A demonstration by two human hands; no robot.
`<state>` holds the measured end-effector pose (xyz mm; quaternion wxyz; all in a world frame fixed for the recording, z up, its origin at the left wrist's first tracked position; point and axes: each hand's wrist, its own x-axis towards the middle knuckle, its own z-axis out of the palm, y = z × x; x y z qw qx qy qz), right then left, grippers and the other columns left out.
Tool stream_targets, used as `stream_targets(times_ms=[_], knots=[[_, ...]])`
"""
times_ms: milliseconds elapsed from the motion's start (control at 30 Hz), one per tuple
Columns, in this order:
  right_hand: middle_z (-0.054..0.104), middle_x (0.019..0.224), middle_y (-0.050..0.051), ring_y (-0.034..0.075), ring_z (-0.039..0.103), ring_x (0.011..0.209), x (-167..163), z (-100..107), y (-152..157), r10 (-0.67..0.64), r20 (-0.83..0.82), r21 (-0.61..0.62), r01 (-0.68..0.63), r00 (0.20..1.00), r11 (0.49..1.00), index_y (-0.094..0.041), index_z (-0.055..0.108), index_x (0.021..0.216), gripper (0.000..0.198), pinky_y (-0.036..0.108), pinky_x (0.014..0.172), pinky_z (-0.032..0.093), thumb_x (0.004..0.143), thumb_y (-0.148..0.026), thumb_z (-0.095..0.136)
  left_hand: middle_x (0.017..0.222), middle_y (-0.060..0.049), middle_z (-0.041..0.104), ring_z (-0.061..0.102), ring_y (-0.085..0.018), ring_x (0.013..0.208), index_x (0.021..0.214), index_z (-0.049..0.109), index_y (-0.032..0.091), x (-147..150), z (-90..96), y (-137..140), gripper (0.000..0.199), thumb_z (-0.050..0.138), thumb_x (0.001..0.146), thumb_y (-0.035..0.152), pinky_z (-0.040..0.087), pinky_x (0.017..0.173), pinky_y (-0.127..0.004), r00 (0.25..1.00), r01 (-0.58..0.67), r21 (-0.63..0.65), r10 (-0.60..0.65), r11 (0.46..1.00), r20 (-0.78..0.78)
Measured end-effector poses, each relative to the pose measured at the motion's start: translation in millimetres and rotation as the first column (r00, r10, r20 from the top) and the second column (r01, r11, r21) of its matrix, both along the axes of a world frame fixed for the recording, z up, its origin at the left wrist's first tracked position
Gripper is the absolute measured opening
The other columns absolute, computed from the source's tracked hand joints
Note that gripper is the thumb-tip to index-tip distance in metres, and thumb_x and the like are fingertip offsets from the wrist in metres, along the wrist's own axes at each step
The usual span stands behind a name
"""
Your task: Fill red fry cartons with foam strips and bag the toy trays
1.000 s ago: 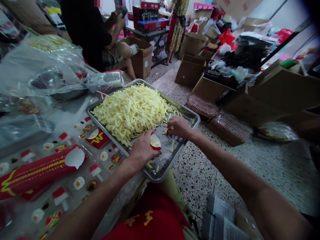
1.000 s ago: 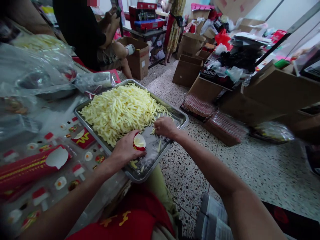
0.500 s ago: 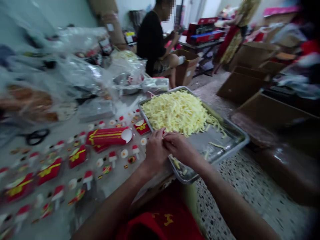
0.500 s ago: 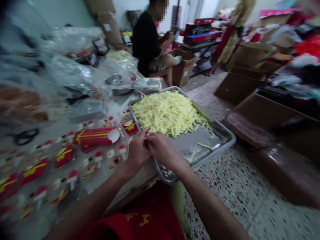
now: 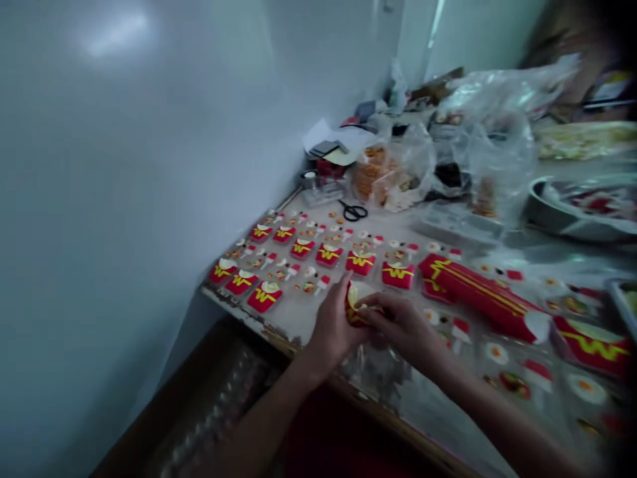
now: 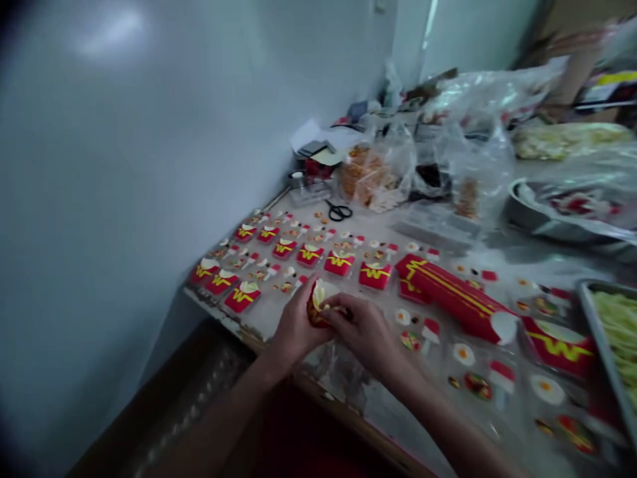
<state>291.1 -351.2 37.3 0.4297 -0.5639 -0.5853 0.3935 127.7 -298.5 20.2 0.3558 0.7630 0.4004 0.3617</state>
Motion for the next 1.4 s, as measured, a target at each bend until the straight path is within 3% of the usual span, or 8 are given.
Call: stream_targets(times_ms=[67, 167, 267, 433, 733, 900, 1100, 1400], knots=[[0.069, 0.073, 0.003, 0.015, 0.06, 0.063, -35, -7, 39, 0.054, -0.058, -0.099, -0.059, 0.997, 0.993, -0.017, 0.073, 0.089, 0.027, 0.025, 0.058, 0.044, 0.087, -0.041, 0.06, 0.135, -0.014, 0.06, 0.058, -0.031, 0.125, 0.141, 0.052, 0.023, -67, 0.2, 29, 0.095, 0.093, 0.057, 0.038, 0.047, 0.107, -0.049, 0.99, -0.027, 0.062, 0.035, 0.998, -0.133], [0.062, 0.061, 0.0, 0.013, 0.052, 0.054, -65, -22, 80, 0.14, 0.087, -0.177, -0.123, 0.986, 0.976, -0.016, 0.074, 0.085, 0.027, 0.024, 0.051, 0.036, 0.085, -0.04, 0.062, 0.132, -0.011, 0.063, 0.058, -0.029, 0.125, 0.129, 0.062, 0.024, -154, -4.9, 65, 0.06, 0.081, 0.076, 0.044, 0.044, 0.111, -0.051, 0.927, -0.283, 0.263, 0.334, 0.922, -0.173], [0.061, 0.058, -0.001, 0.012, 0.051, 0.053, -79, -38, 96, 0.176, 0.238, -0.212, -0.126, 0.955, 0.969, -0.017, 0.075, 0.084, 0.023, 0.023, 0.052, 0.033, 0.086, -0.036, 0.063, 0.135, -0.011, 0.063, 0.057, -0.028, 0.128, 0.135, 0.058, 0.022, -193, -20.4, 79, 0.056, 0.07, 0.086, 0.046, 0.044, 0.112, -0.048, 0.923, -0.269, 0.329, 0.34, 0.905, -0.181], [0.067, 0.066, 0.001, 0.014, 0.061, 0.06, -103, -50, 94, 0.225, 0.27, -0.277, -0.148, 0.936, 0.95, -0.018, 0.074, 0.094, 0.02, 0.023, 0.059, 0.041, 0.093, -0.031, 0.059, 0.155, -0.018, 0.043, 0.033, -0.036, 0.148, 0.154, 0.033, 0.019, -169, -57.1, 65, 0.089, 0.068, 0.083, 0.06, 0.028, 0.122, -0.058, 0.919, 0.189, 0.388, -0.023, 0.902, -0.394], [0.058, 0.125, 0.016, 0.031, 0.058, 0.108, -132, -42, 85, 0.213, 0.885, -0.091, -0.294, 0.414, 0.951, -0.02, 0.072, 0.103, 0.023, 0.043, 0.086, 0.046, 0.096, -0.018, 0.051, 0.14, -0.017, 0.056, 0.052, -0.031, 0.135, 0.13, 0.058, 0.02, -149, -85.2, 61, 0.048, 0.068, 0.088, 0.04, 0.047, 0.111, -0.049, 0.925, 0.134, 0.433, 0.044, 0.891, -0.376], [0.061, 0.11, 0.013, 0.03, 0.058, 0.102, -125, -48, 86, 0.22, 0.876, -0.081, -0.318, 0.43, 0.945, -0.02, 0.073, 0.097, 0.019, 0.046, 0.089, 0.042, 0.097, -0.024, 0.054, 0.144, -0.016, 0.054, 0.05, -0.033, 0.137, 0.147, 0.041, 0.022, -160, -79.0, 55, 0.075, 0.071, 0.084, 0.048, 0.044, 0.115, -0.05, 0.895, 0.095, 0.468, 0.131, 0.879, -0.427], [0.061, 0.106, 0.009, 0.025, 0.059, 0.095, -115, -49, 82, 0.124, 0.858, 0.042, -0.309, 0.499, 0.95, -0.02, 0.066, 0.105, 0.016, 0.041, 0.084, 0.042, 0.095, -0.019, 0.053, 0.143, -0.02, 0.055, 0.054, -0.035, 0.132, 0.146, 0.045, 0.018, -189, -84.4, 54, 0.07, 0.068, 0.087, 0.048, 0.045, 0.111, -0.052, 0.794, -0.246, 0.585, 0.507, 0.773, -0.336], [0.063, 0.1, 0.011, 0.025, 0.055, 0.097, -124, -44, 76, 0.109, 0.923, 0.092, -0.487, 0.369, 0.868, -0.013, 0.066, 0.096, 0.016, 0.039, 0.085, 0.043, 0.094, -0.008, 0.05, 0.128, -0.02, 0.065, 0.059, -0.032, 0.126, 0.127, 0.061, 0.014, -187, -92.0, 65, 0.04, 0.056, 0.096, 0.039, 0.046, 0.108, -0.051, 0.792, -0.125, 0.57, 0.428, 0.812, -0.436]])
